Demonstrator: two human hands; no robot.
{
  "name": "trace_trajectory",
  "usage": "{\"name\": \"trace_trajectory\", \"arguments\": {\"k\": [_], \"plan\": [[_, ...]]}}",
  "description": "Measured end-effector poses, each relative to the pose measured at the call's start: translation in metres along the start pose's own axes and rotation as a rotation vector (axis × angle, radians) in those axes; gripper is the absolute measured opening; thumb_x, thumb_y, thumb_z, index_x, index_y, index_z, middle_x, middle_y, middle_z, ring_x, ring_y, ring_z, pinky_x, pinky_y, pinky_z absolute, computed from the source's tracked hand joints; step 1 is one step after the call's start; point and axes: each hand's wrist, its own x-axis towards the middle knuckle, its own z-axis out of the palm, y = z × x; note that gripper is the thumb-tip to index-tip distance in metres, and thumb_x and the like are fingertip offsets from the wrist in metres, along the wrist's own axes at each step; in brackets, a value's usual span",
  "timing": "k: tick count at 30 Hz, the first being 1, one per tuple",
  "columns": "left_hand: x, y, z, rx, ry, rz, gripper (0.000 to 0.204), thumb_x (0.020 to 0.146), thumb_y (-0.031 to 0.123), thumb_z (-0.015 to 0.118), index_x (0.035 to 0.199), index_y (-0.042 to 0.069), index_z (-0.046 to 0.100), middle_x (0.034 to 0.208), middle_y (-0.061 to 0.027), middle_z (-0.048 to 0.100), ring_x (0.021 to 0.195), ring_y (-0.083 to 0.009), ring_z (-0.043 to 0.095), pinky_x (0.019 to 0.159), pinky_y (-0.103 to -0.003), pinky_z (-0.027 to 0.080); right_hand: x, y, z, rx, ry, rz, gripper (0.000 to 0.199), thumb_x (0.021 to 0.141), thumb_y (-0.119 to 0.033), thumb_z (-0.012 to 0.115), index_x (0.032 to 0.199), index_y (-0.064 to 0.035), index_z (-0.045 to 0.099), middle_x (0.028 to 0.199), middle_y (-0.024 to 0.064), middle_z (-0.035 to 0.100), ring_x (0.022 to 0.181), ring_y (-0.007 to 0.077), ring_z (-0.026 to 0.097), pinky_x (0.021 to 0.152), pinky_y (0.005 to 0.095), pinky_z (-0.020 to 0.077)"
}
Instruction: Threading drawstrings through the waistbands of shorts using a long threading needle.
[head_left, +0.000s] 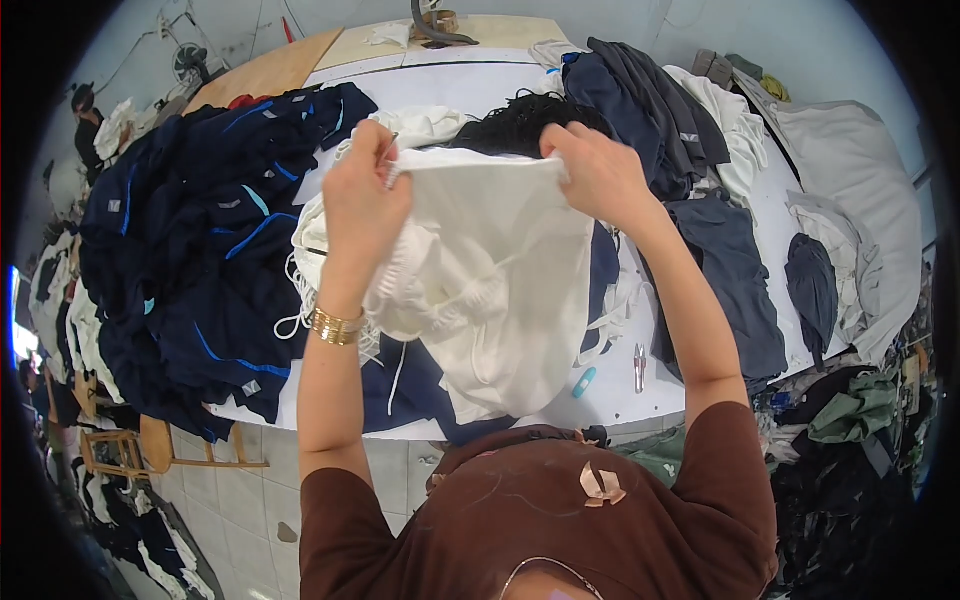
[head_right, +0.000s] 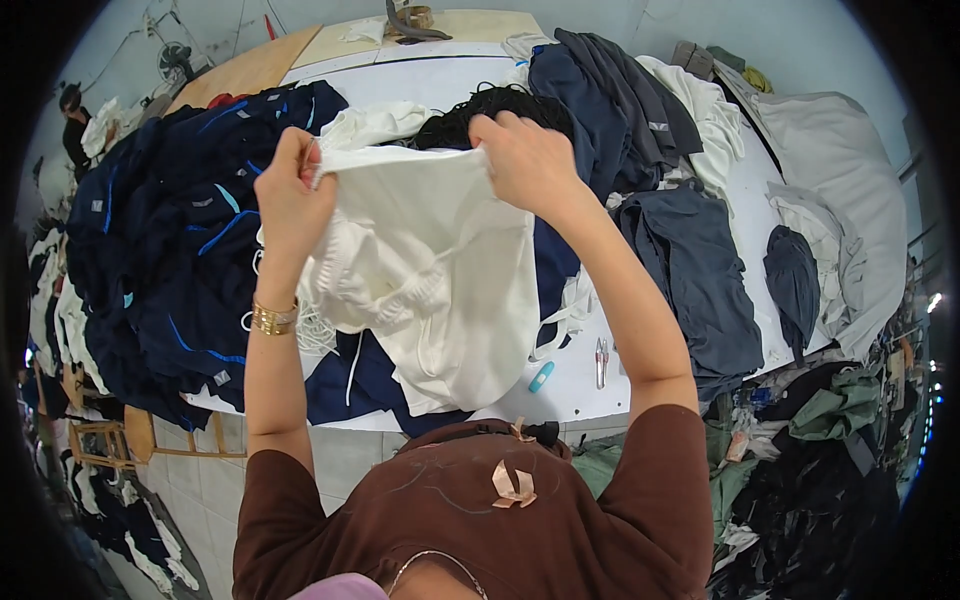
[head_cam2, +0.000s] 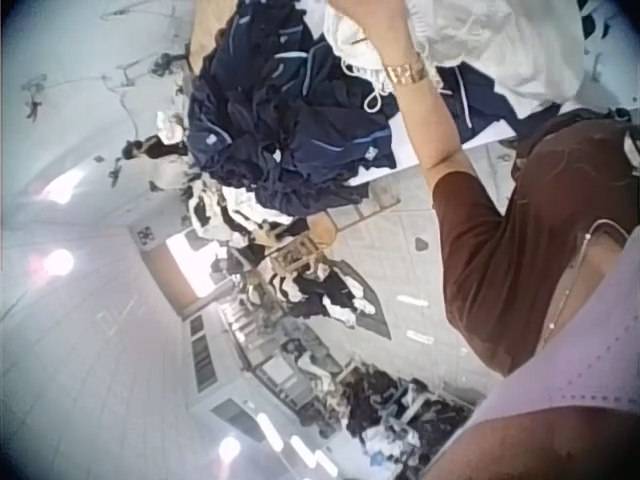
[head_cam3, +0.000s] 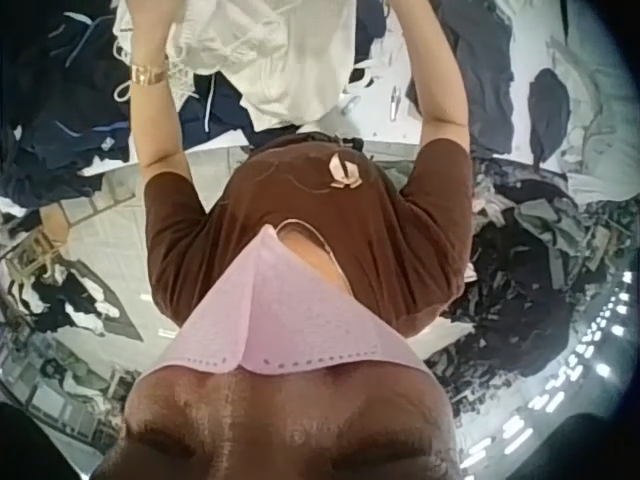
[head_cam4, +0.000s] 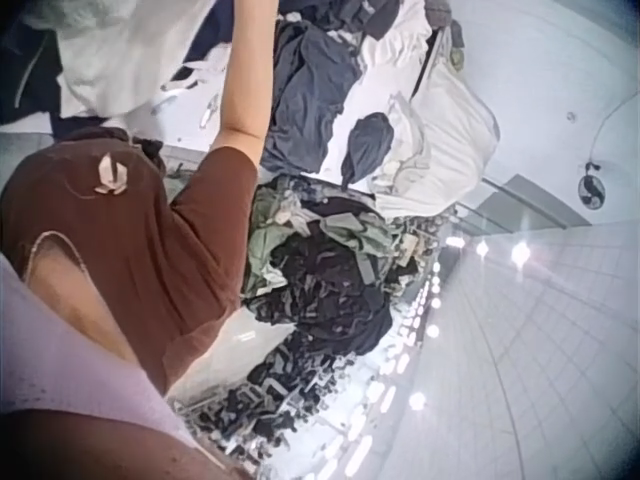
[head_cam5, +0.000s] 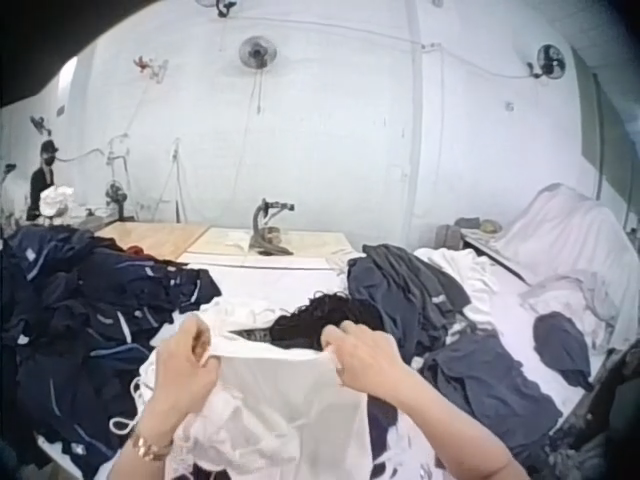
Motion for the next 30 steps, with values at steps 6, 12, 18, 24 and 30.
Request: {"name": "trace_trajectory", "arguments": {"k": [6,12,18,24,30], "plan": [[0.021,-0.089,-0.045,0.228,0.236,-0.116,0.015,0.071,0.000,0.060,0.080,0.005,0.049,0.063,-0.0066,0.046,0.054,-0.0171,0.043,0.054,-0.029,0.040,-0.089,0.060,0.049,0.162,-0.137,0.187,0.043,0.073,-0.010,0.069,0.110,-0.0189,0.051,0.111,0.0082,0.056,0.100,0.0337,0.063,0.077,0.0435,0.0513],[0.010,-0.081,-0.009,0.093,0.017,-0.129,0.015,0.068,0.004,0.061,0.078,0.004,0.049,0.064,-0.0080,0.047,0.058,-0.0211,0.048,0.056,-0.033,0.043,-0.112,0.044,0.057,0.466,-0.391,-0.006,0.070,0.071,-0.014,0.074,0.134,-0.0118,0.043,0.123,0.0176,0.057,0.114,0.0365,0.056,0.095,0.0380,0.0448],[0.001,0.016,0.024,-0.287,-0.319,0.024,0.029,0.070,0.016,0.072,0.088,0.006,0.052,0.062,-0.0018,0.042,0.056,-0.0119,0.040,0.053,-0.028,0.035,-0.015,-0.028,0.066,0.812,0.139,0.019,0.063,0.071,-0.005,0.070,0.131,-0.0063,0.050,0.116,0.0225,0.063,0.108,0.0390,0.060,0.093,0.0419,0.0474],[0.007,-0.024,-0.079,-0.836,0.219,-0.423,0.030,0.104,0.038,0.042,0.092,0.013,0.053,0.066,0.0074,0.033,0.053,-0.0032,0.030,0.041,-0.019,0.024,0.014,0.071,0.089,0.306,0.267,0.236,0.039,0.075,0.001,0.058,0.111,-0.0106,0.065,0.101,0.0192,0.068,0.100,0.0369,0.065,0.086,0.0436,0.0513],[-0.005,-0.067,-0.143,-1.125,0.500,-0.370,0.044,0.101,0.051,0.038,0.082,0.012,0.046,0.063,0.0048,0.023,0.051,-0.0067,0.018,0.042,-0.023,0.013,-0.016,0.089,0.118,-0.031,-0.326,0.367,0.040,0.071,-0.024,0.074,0.106,-0.0062,0.068,0.104,0.0169,0.068,0.100,0.0374,0.065,0.087,0.0428,0.0510]]}}
